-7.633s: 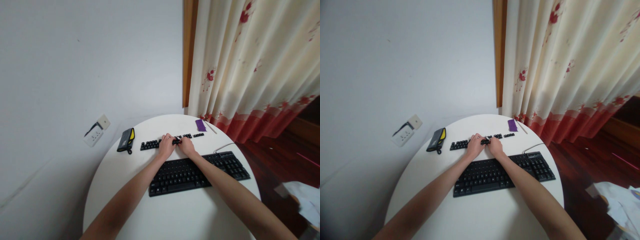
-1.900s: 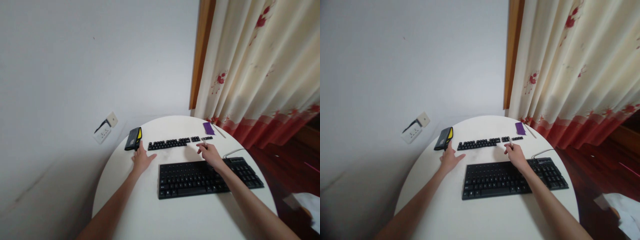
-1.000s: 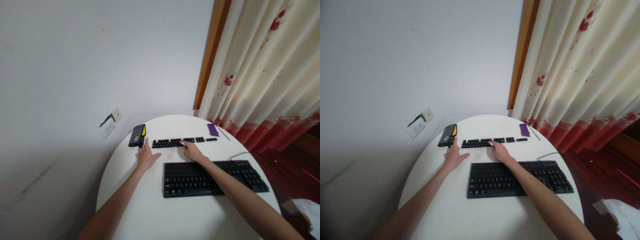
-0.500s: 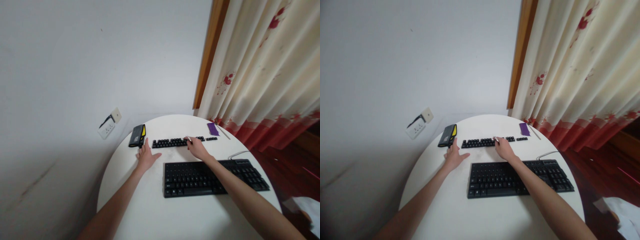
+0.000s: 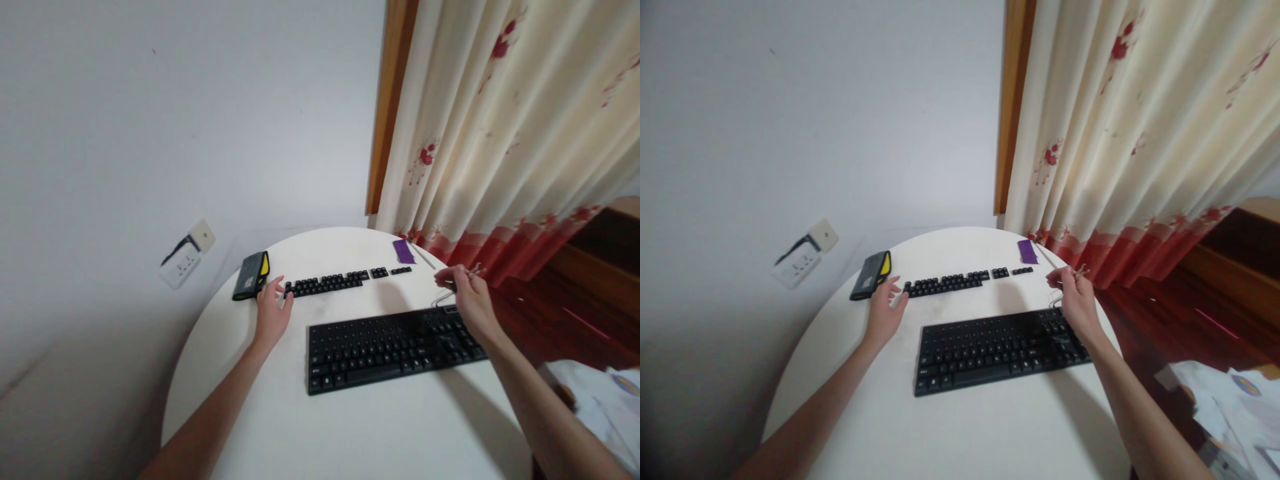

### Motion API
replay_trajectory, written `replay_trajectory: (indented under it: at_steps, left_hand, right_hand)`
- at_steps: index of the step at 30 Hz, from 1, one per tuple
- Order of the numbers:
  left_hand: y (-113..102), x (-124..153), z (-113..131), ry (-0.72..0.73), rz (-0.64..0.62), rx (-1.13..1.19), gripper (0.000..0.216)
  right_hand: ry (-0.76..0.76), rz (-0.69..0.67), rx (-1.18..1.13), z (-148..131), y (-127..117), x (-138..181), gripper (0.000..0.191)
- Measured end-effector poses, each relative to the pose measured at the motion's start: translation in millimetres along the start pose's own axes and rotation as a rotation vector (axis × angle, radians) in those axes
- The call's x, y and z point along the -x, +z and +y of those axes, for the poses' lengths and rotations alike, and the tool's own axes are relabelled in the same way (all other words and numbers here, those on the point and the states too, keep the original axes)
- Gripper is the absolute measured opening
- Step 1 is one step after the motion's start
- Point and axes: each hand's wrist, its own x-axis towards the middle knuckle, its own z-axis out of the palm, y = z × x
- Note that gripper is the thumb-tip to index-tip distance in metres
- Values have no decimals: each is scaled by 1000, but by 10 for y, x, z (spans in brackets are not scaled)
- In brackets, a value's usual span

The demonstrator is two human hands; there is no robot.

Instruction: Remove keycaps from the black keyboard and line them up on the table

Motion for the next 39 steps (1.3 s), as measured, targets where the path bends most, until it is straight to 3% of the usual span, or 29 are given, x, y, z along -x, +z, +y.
replay_trajectory:
  at_steps: [2, 4, 7, 10, 14, 24, 39]
  left_hand:
    - [5, 17, 85, 52, -30, -23, 31]
    - [14, 34, 153, 97, -49, -35, 26]
    - [18, 47, 191, 125, -50, -40, 25]
    - [-8, 37, 159, 97, -36, -51, 24]
    - [-67, 4, 102, 37, -30, -62, 22]
    - [-77, -13, 134, 46, -39, -39, 21]
    - [-110, -4, 162, -5, -44, -32, 22]
  right_hand:
    - [-29, -44, -52, -37, 132, 10, 42]
    - [-54, -201, -27, -66, 380, 10, 39]
    - [-174, -486, 265, -51, 877, 40, 35]
    - [-202, -676, 625, 31, 1358, 118, 46]
    - [-175, -762, 729, 152, 1743, 208, 54]
    - [-143, -805, 878, 239, 1907, 214, 57]
    - [-179, -843, 872, 139, 2022, 260, 60]
